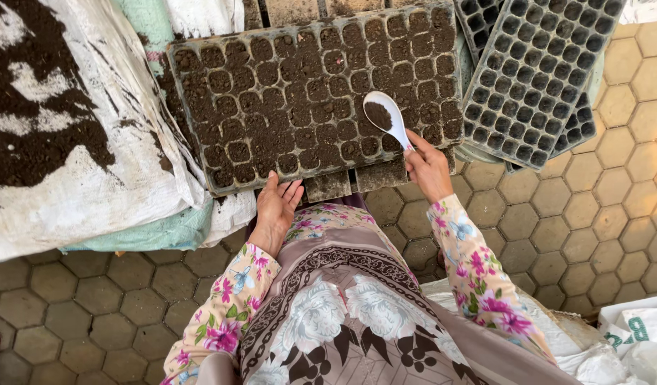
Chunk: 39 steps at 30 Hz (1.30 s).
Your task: The person fills seedling tray cells with soil using a white plastic spoon, then places individual seeds into each cell by hand. The person works over a wooden pallet outdoors, handling soil, a seedling tray, and a container of seeds.
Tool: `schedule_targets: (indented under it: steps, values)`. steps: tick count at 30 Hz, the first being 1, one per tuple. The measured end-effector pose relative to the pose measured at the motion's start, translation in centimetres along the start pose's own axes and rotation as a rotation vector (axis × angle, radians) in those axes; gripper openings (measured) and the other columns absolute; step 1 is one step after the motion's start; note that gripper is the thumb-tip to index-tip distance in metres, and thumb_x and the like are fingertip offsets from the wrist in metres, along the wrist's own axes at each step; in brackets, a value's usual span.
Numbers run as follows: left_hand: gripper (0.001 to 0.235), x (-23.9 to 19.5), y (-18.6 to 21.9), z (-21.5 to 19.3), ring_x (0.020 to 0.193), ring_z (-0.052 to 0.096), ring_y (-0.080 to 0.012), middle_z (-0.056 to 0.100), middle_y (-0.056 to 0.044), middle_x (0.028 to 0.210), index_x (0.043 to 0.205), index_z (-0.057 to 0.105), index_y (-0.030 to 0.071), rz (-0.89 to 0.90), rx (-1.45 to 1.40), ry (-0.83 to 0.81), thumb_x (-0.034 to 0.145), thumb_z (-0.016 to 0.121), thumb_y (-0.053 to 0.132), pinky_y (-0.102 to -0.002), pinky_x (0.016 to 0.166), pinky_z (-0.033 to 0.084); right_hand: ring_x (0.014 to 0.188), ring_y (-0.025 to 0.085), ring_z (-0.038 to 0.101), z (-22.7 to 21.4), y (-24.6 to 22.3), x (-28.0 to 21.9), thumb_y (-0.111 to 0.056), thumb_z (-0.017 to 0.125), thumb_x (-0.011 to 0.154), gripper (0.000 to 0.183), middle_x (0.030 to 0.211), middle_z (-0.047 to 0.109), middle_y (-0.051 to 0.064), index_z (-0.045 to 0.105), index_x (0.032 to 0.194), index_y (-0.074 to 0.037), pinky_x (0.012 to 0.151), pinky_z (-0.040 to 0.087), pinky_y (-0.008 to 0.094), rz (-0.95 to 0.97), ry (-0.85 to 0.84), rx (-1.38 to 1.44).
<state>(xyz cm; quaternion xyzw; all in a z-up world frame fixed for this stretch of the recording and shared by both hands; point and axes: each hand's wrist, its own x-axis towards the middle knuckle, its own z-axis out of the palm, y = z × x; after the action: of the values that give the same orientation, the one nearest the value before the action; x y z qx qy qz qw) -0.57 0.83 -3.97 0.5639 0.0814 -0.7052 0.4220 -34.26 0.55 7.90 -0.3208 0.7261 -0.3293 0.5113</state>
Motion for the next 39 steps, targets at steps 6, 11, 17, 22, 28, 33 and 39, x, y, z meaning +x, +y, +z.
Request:
schedule_targets:
  steps: [6, 11, 17, 22, 28, 33, 39]
  values:
    - [0.067, -0.1, -0.1, 0.2, 0.119, 0.065, -0.0365, 0.053, -0.026, 0.132, 0.15, 0.026, 0.001, 0.01, -0.019, -0.011, 0.102, 0.055, 0.036, -0.043, 0.094, 0.061, 0.056, 0.003, 0.049, -2.1, 1.6, -3.7, -0.012, 0.06, 0.097, 0.047, 0.07, 0.058, -0.003, 0.064, 0.143, -0.02, 0.049, 0.041, 0.022, 0.007, -0.007, -0.193]
    - [0.065, 0.1, -0.3, 0.1, 0.117, 0.066, -0.0367, 0.052, -0.025, 0.128, 0.149, 0.029, -0.001, 0.017, -0.027, -0.013, 0.103, 0.055, 0.037, -0.044, 0.094, 0.062, 0.059, 0.004, 0.051, -3.2, 3.2, -3.6, -0.012, 0.061, 0.097, 0.047, 0.075, 0.064, -0.005, 0.061, 0.144, -0.019, 0.051, 0.042, 0.023, -0.067, 0.104, -0.216]
    - [0.058, 0.1, -0.6, 0.2, 0.117, 0.066, -0.0356, 0.054, -0.025, 0.128, 0.142, 0.033, 0.005, 0.03, -0.007, 0.006, 0.101, 0.056, 0.038, -0.044, 0.093, 0.062, 0.065, 0.003, 0.053, -0.4, 2.9, -3.8, -0.013, 0.062, 0.098, 0.048, 0.083, 0.067, -0.006, 0.06, 0.145, -0.019, 0.057, 0.046, 0.021, -0.084, 0.098, -0.157]
    - [0.057, 0.6, -0.9, 0.5, 0.115, 0.067, -0.0358, 0.057, -0.024, 0.127, 0.138, 0.037, 0.002, 0.026, -0.036, 0.033, 0.1, 0.058, 0.039, -0.044, 0.089, 0.061, 0.067, 0.004, 0.053, 3.3, 1.8, -3.9, -0.014, 0.062, 0.099, 0.045, 0.088, 0.067, -0.003, 0.063, 0.144, -0.018, 0.059, 0.045, 0.022, -0.105, -0.101, -0.156]
    - [0.054, 0.4, -1.0, 0.8, 0.115, 0.067, -0.0345, 0.055, -0.023, 0.127, 0.135, 0.043, 0.0, 0.015, -0.047, 0.011, 0.102, 0.058, 0.04, -0.043, 0.09, 0.062, 0.062, 0.004, 0.053, 4.4, 1.9, -1.3, -0.014, 0.059, 0.103, 0.048, 0.082, 0.064, 0.0, 0.056, 0.15, -0.013, 0.056, 0.045, 0.021, -0.196, -0.017, -0.115]
    - [0.055, -1.2, -0.2, 0.6, 0.119, 0.066, -0.0339, 0.055, -0.021, 0.133, 0.136, 0.041, -0.001, -0.023, -0.051, -0.026, 0.102, 0.056, 0.04, -0.044, 0.094, 0.059, 0.053, 0.006, 0.049, 8.0, -1.1, -0.2, -0.014, 0.054, 0.104, 0.04, 0.076, 0.06, 0.001, 0.056, 0.142, -0.002, 0.046, 0.039, 0.023, -0.104, -0.171, 0.125]
    - [0.047, -4.4, 2.1, -2.7, 0.118, 0.066, -0.0285, 0.064, -0.021, 0.133, 0.138, 0.05, 0.001, -0.167, -0.052, -0.268, 0.107, 0.044, 0.036, -0.04, 0.099, 0.055, 0.063, 0.008, 0.059, 22.4, -5.2, -1.0, -0.011, 0.052, 0.1, 0.03, 0.084, 0.067, 0.004, 0.056, 0.129, -0.001, 0.052, 0.047, 0.023, -0.011, -0.536, 0.24]
